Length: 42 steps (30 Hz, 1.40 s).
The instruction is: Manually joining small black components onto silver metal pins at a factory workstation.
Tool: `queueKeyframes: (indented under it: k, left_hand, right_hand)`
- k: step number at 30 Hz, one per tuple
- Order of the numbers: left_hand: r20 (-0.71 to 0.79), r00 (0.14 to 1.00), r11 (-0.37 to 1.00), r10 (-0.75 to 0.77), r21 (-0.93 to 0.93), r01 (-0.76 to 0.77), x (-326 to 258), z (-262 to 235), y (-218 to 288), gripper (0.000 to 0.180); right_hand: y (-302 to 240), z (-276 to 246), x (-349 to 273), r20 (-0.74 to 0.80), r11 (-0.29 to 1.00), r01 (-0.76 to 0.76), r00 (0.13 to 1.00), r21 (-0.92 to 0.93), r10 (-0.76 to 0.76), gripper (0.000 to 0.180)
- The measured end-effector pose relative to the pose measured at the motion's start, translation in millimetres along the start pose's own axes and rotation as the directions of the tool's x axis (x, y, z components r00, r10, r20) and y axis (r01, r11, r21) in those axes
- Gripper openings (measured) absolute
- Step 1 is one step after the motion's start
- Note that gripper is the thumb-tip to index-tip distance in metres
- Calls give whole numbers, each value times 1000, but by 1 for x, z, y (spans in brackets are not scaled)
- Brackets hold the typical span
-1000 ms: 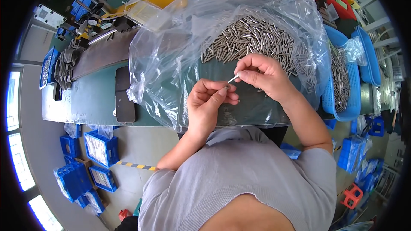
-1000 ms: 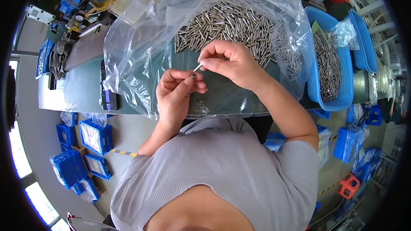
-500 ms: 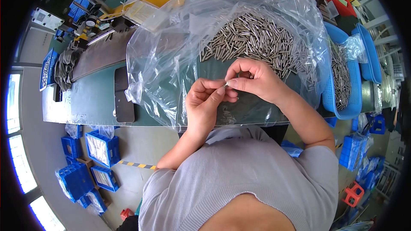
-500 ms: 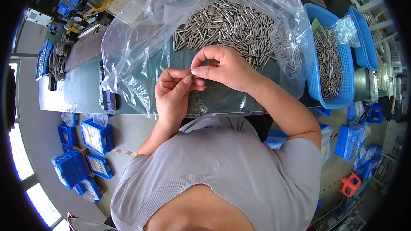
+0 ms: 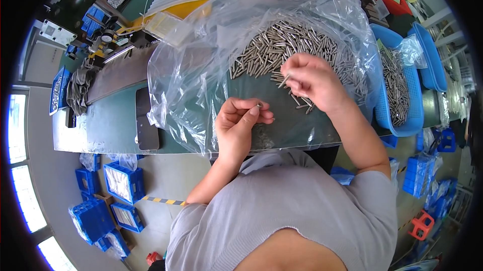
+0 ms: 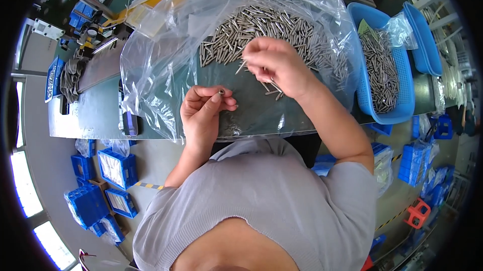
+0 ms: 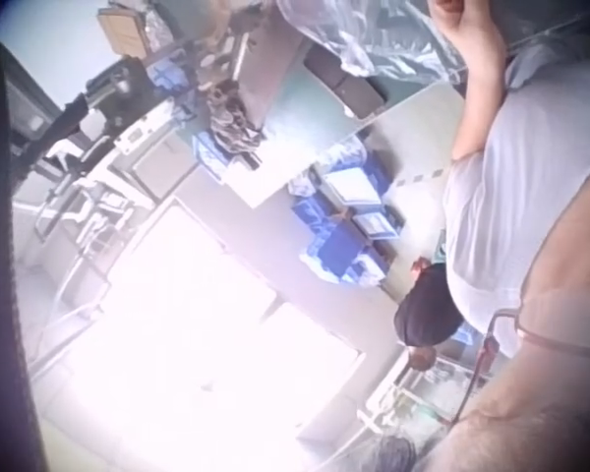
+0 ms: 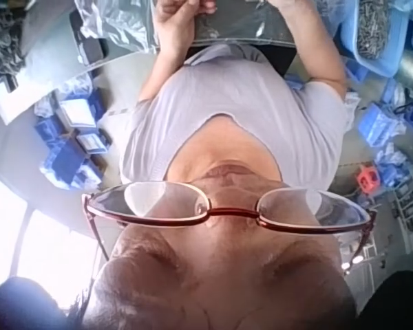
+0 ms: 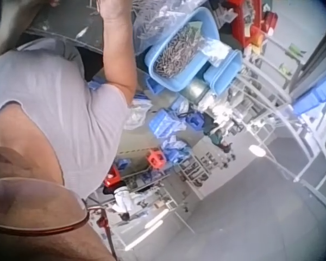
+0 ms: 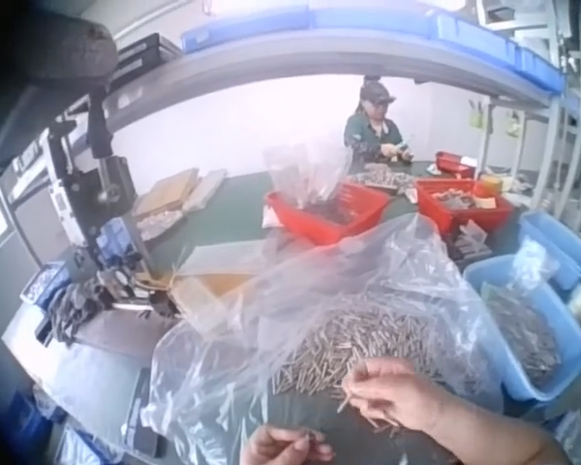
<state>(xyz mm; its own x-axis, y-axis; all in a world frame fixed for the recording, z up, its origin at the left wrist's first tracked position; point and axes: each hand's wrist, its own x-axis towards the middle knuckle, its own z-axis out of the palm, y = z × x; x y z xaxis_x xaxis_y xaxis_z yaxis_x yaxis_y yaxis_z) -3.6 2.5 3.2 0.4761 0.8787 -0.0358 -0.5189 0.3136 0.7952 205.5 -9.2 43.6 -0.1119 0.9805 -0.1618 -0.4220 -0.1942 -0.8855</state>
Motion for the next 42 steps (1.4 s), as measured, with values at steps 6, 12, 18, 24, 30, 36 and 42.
queueKeyframes:
  k: [6, 12, 18, 24, 30, 36, 42]
  left_hand:
    - [6, 1000, 1000, -4, 8, 4, 0, -1, 0, 4]
    - [22, 1000, 1000, -1, -12, 2, 0, -1, 1, 5]
    - [20, 1000, 1000, -17, -8, 17, 0, -2, 1, 5]
    - [19, 1000, 1000, -5, 10, 5, 1, -2, 2, 5]
    - [3, 1000, 999, 0, -54, 0, 1, -2, 2, 5]
    - [-15, 1000, 998, 5, -62, -6, 0, -1, 3, 4]
    - [25, 1000, 997, 10, -81, -8, 1, -4, 3, 6]
  right_hand:
    - [-7, -6, 2, -14, 996, -1, 1000, 89, 2, 13]
    - [5, -7, -4, 24, 195, 96, 939, -976, -342, 8]
    - [8, -1, -1, 152, 12, 162, 946, -987, -288, 11]
    - [14, 3, 2, 210, 71, 245, 924, -967, -320, 13]
    - [23, 19, 7, 252, 43, 294, 878, -955, -407, 18]
    - [36, 25, 13, 342, -100, 331, 848, -938, -405, 14]
    - [11, 25, 4, 20, 841, 203, 975, -502, -223, 5]
